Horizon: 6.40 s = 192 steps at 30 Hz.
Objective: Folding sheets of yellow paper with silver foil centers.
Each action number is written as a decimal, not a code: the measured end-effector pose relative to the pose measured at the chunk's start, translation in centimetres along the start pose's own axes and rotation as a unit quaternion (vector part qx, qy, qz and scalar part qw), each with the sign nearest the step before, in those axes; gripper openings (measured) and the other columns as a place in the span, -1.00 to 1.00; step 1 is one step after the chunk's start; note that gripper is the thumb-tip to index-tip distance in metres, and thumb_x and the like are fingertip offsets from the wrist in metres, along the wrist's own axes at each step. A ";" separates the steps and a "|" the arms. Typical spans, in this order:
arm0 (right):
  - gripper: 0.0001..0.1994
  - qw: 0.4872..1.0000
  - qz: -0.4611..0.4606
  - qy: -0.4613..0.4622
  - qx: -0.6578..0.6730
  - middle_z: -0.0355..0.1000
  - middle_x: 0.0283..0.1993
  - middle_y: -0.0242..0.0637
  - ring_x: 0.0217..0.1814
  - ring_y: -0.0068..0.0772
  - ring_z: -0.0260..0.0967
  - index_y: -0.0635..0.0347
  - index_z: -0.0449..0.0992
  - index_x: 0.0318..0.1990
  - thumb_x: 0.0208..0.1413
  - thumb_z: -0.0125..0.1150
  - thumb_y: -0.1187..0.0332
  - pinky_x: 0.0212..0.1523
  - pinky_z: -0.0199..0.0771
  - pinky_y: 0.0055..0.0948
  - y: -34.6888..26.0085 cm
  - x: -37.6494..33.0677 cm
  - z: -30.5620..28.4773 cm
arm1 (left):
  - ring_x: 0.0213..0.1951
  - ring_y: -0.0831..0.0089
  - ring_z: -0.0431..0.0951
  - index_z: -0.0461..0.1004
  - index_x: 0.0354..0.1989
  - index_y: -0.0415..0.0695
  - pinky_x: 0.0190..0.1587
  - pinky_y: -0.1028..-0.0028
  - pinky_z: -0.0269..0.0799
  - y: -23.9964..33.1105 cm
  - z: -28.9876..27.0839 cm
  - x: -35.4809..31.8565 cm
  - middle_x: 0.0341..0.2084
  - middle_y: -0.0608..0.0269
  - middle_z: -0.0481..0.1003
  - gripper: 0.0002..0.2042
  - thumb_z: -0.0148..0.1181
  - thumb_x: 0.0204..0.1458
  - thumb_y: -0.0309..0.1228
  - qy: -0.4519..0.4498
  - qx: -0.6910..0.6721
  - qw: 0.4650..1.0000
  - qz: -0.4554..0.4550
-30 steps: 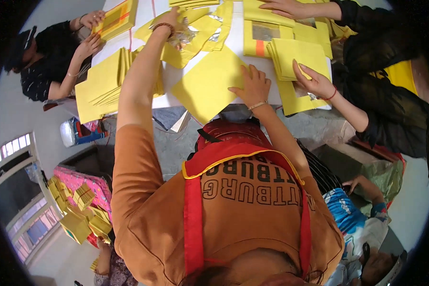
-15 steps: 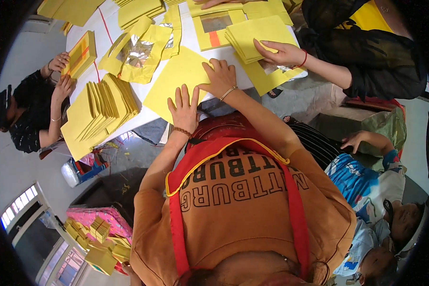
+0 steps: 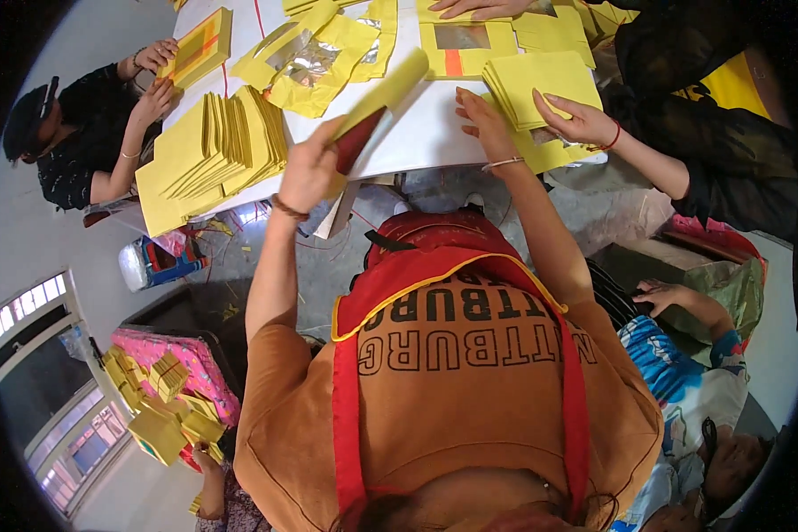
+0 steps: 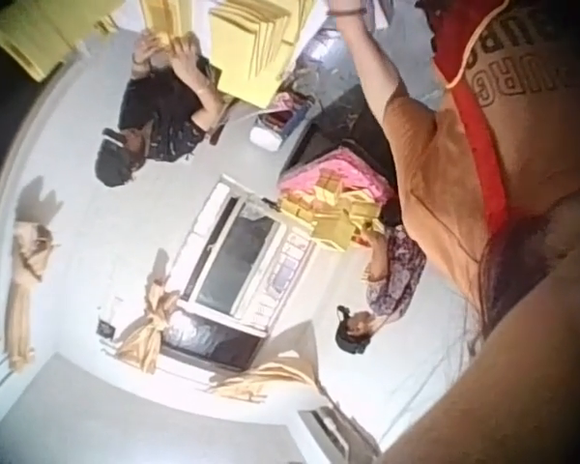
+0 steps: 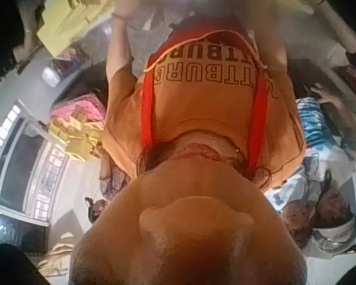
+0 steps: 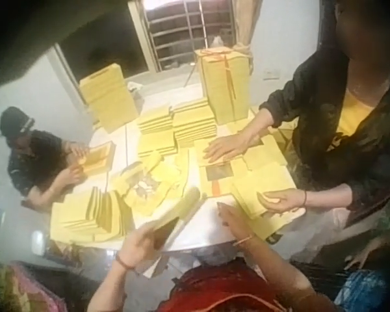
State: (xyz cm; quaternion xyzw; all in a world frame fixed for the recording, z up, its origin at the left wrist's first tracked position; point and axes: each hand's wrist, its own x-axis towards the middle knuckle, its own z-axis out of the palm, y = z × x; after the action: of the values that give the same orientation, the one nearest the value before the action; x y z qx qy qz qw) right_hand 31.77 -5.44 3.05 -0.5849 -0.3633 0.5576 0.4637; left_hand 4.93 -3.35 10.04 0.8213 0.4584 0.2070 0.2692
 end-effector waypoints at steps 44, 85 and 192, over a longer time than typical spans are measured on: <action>-0.78 0.975 0.050 0.187 0.107 0.39 -0.38 -0.54 -0.38 -0.72 0.31 0.03 0.40 -0.24 -0.08 0.18 0.30 -0.43 0.28 -0.68 4.3 -9.2 -21.4 | -0.18 0.48 0.43 0.20 -0.02 -0.29 -0.09 0.56 0.34 7.4 15.9 10.1 -0.15 0.16 0.36 -0.61 -0.03 -0.10 -0.65 -0.320 -0.592 0.706 -0.221; -0.80 0.976 0.067 0.165 0.128 0.39 -0.36 -0.42 -0.42 -0.68 0.33 0.20 0.39 -0.24 -0.07 0.15 0.44 -0.43 0.32 -0.70 1.9 -4.8 -26.6 | -0.44 0.22 0.41 0.39 -0.26 -0.08 -0.41 0.35 0.33 16.4 17.9 7.6 -0.49 0.18 0.37 -0.69 -0.03 -0.26 -0.61 -0.059 -0.208 0.965 0.147; -0.63 0.939 0.188 -0.180 0.226 0.30 -0.13 -0.30 -0.14 -0.46 0.29 0.23 0.19 -0.02 -0.03 0.06 0.49 -0.16 0.36 -0.49 4.5 -2.0 1.1 | -0.02 0.35 0.24 -0.09 0.13 -0.17 -0.01 0.46 0.23 -4.6 14.9 -2.5 -0.01 0.13 0.16 -0.39 -0.01 -0.14 -0.67 0.189 -0.491 0.817 -0.237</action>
State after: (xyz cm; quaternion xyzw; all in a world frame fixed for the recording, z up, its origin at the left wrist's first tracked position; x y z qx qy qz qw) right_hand 30.05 -8.58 -0.53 -0.4120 -0.1885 0.7982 0.3970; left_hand 9.49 -7.22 -4.57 0.3911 0.5181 0.4853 0.5858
